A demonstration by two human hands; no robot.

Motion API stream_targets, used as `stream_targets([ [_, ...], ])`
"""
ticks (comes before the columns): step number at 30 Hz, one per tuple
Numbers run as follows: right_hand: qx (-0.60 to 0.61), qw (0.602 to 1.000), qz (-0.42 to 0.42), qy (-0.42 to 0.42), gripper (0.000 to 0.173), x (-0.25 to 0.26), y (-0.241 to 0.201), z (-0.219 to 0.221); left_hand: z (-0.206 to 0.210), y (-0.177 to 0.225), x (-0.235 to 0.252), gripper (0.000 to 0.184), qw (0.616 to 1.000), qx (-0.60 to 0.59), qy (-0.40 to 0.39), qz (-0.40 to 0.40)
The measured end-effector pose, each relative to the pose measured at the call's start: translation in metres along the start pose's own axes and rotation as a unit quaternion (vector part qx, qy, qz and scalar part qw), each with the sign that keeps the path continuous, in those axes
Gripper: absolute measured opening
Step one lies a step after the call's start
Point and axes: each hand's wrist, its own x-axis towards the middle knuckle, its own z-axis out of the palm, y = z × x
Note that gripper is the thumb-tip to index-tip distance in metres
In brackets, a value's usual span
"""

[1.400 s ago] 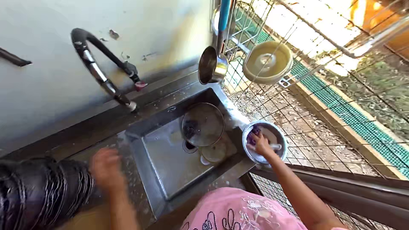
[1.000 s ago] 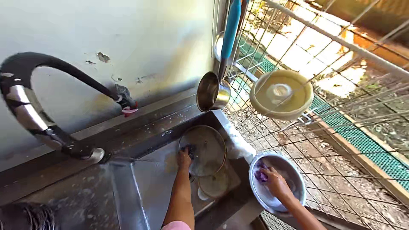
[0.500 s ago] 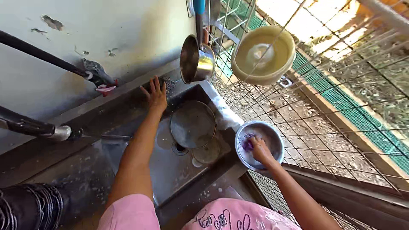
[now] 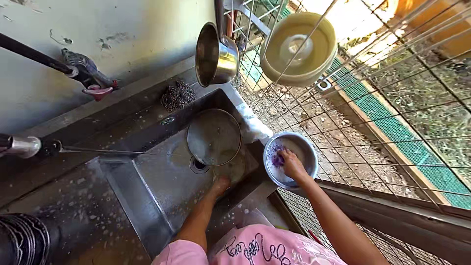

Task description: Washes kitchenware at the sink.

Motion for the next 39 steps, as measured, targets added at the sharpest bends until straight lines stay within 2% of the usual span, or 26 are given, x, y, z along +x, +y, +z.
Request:
stream_targets([
  [4, 0.0, 1.0, 0.003, 0.01, 0.056, -0.001, 0.001, 0.004, -0.007, 0.014, -0.009, 0.03, 1.0, 0.022, -0.02, 0.003],
  [7, 0.013, 1.0, -0.006, 0.024, 0.053, 0.0, 0.0, 0.002, -0.028, 0.021, -0.027, 0.029, 1.0, 0.028, -0.001, 0.01],
  [10, 0.045, 0.998, -0.014, 0.045, 0.045, -0.004, 0.003, 0.0, -0.061, 0.04, -0.055, 0.031, 0.996, -0.064, 0.064, -0.011],
  [12, 0.061, 0.997, -0.016, 0.05, 0.041, -0.005, 0.007, -0.001, -0.085, 0.042, -0.075, 0.029, 0.974, -0.18, 0.138, -0.027],
  [15, 0.095, 0.992, -0.022, 0.084, 0.038, -0.011, 0.017, -0.006, -0.113, 0.031, -0.111, 0.031, 0.928, -0.305, 0.205, -0.055],
  [19, 0.194, 0.961, -0.051, 0.193, 0.04, -0.036, 0.019, -0.027, -0.149, 0.02, -0.171, 0.036, 0.875, -0.325, 0.342, -0.105],
  [22, 0.28, 0.921, -0.1, 0.251, 0.04, -0.057, 0.005, -0.048, -0.179, 0.006, -0.205, 0.03, 0.821, -0.322, 0.445, -0.154],
  [25, 0.341, 0.894, -0.136, 0.256, 0.04, -0.073, -0.036, -0.068, -0.208, -0.011, -0.225, 0.03, 0.785, -0.328, 0.492, -0.183],
  [27, 0.408, 0.87, -0.163, 0.224, 0.037, -0.08, -0.078, -0.072, -0.224, -0.021, -0.231, 0.036, 0.765, -0.372, 0.494, -0.179],
  [31, 0.503, 0.836, -0.211, 0.051, 0.035, -0.062, -0.182, -0.041, -0.244, -0.018, -0.231, 0.047, 0.704, -0.519, 0.46, -0.151],
  [34, 0.477, 0.851, -0.211, -0.057, 0.038, -0.031, -0.263, 0.0, -0.249, -0.019, -0.215, 0.049, 0.677, -0.557, 0.447, -0.177],
  [36, 0.43, 0.876, -0.202, -0.083, 0.039, -0.009, -0.307, 0.022, -0.246, -0.026, -0.202, 0.05, 0.665, -0.566, 0.446, -0.193],
  [39, 0.326, 0.915, -0.211, -0.111, 0.047, 0.015, -0.348, 0.04, -0.245, -0.027, -0.193, 0.051, 0.655, -0.576, 0.45, -0.192],
])
